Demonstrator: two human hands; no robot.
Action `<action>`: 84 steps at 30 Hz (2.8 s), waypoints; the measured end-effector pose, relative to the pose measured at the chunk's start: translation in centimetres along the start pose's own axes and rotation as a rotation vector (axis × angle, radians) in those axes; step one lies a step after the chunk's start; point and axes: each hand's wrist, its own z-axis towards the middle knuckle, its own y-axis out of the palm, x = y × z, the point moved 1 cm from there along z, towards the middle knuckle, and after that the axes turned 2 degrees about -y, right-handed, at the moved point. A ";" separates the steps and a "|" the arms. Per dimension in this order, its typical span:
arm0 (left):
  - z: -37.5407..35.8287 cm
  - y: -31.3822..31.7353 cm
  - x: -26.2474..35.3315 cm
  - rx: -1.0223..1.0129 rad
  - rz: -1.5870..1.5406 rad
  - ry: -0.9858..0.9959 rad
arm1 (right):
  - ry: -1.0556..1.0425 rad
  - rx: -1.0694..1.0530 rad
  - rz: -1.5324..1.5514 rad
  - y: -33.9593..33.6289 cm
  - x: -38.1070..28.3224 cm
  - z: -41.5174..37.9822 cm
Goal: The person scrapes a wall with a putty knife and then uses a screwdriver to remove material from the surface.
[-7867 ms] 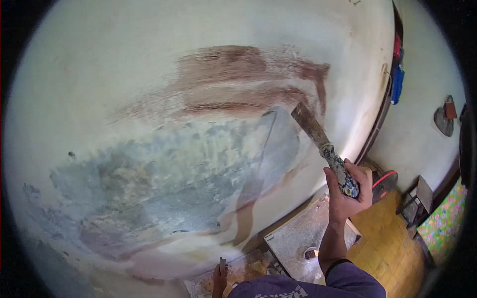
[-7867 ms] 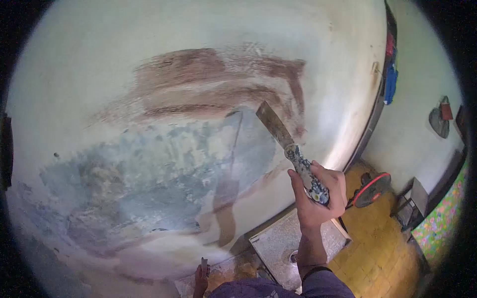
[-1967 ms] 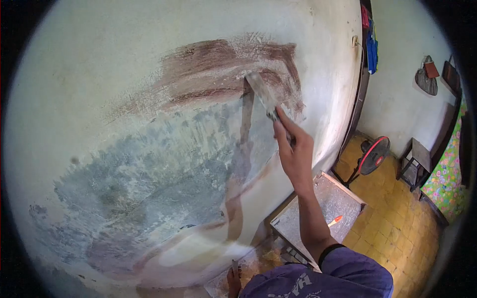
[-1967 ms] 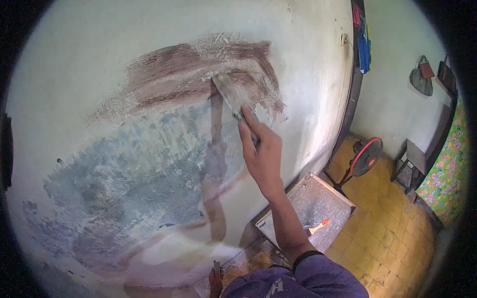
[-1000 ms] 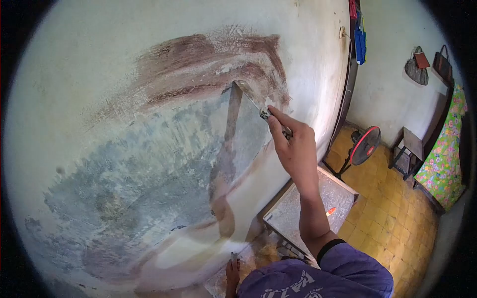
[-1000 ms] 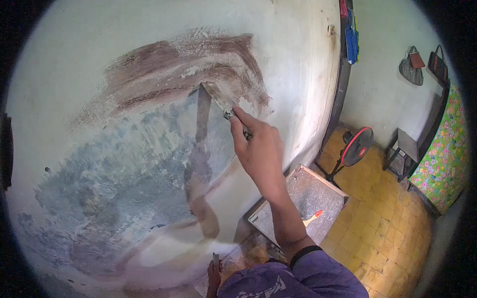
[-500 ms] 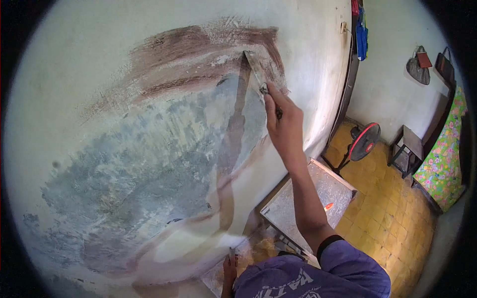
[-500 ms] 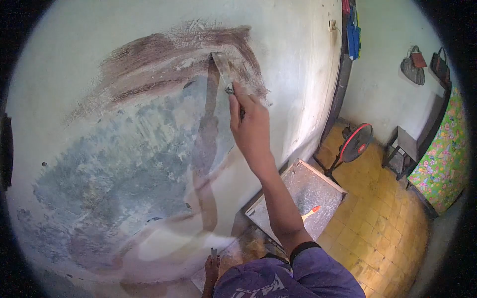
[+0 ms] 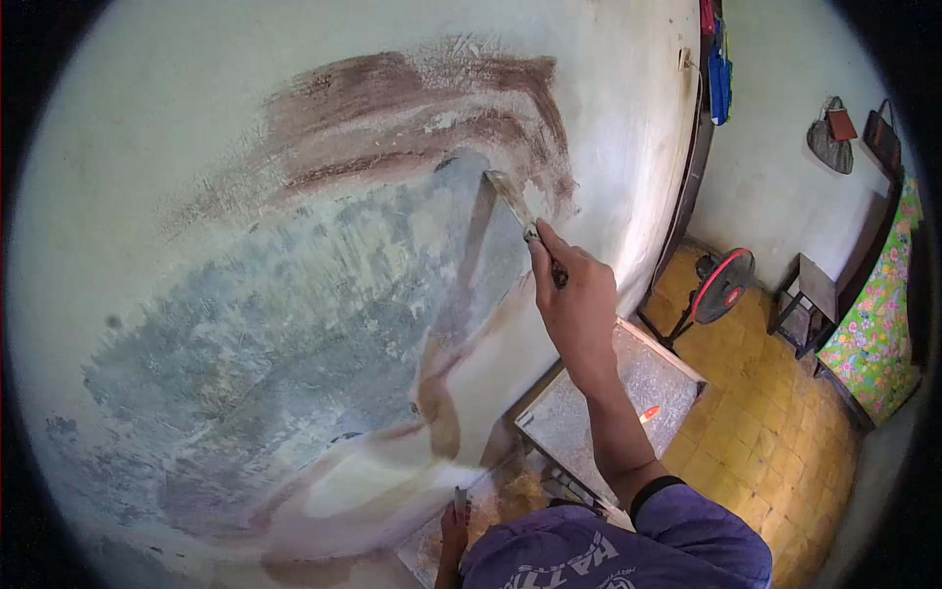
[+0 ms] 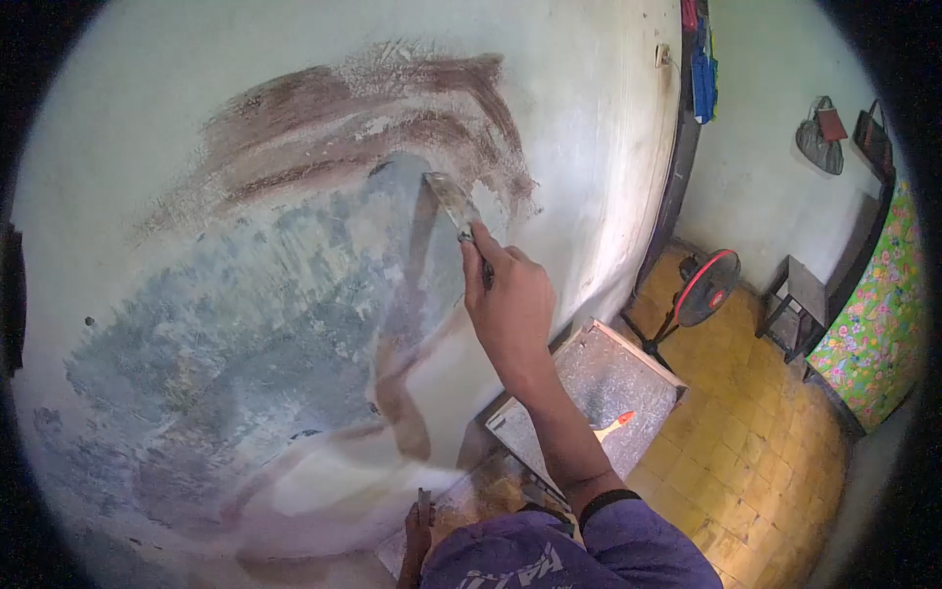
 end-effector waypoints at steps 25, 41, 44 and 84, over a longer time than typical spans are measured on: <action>0.6 1.8 12.0 -0.093 -0.229 0.009 | -0.087 -0.049 0.032 -1.7 1.9 0.3; -1.8 1.6 12.7 -0.034 -0.053 0.014 | -0.179 0.020 0.057 -2.3 -2.1 -0.5; -2.1 1.1 13.3 -0.020 -0.037 -0.018 | -0.203 0.045 0.072 -0.6 -1.9 0.5; -0.7 -2.0 9.0 0.128 -0.019 0.019 | -0.350 0.094 -0.060 2.2 -7.3 -1.4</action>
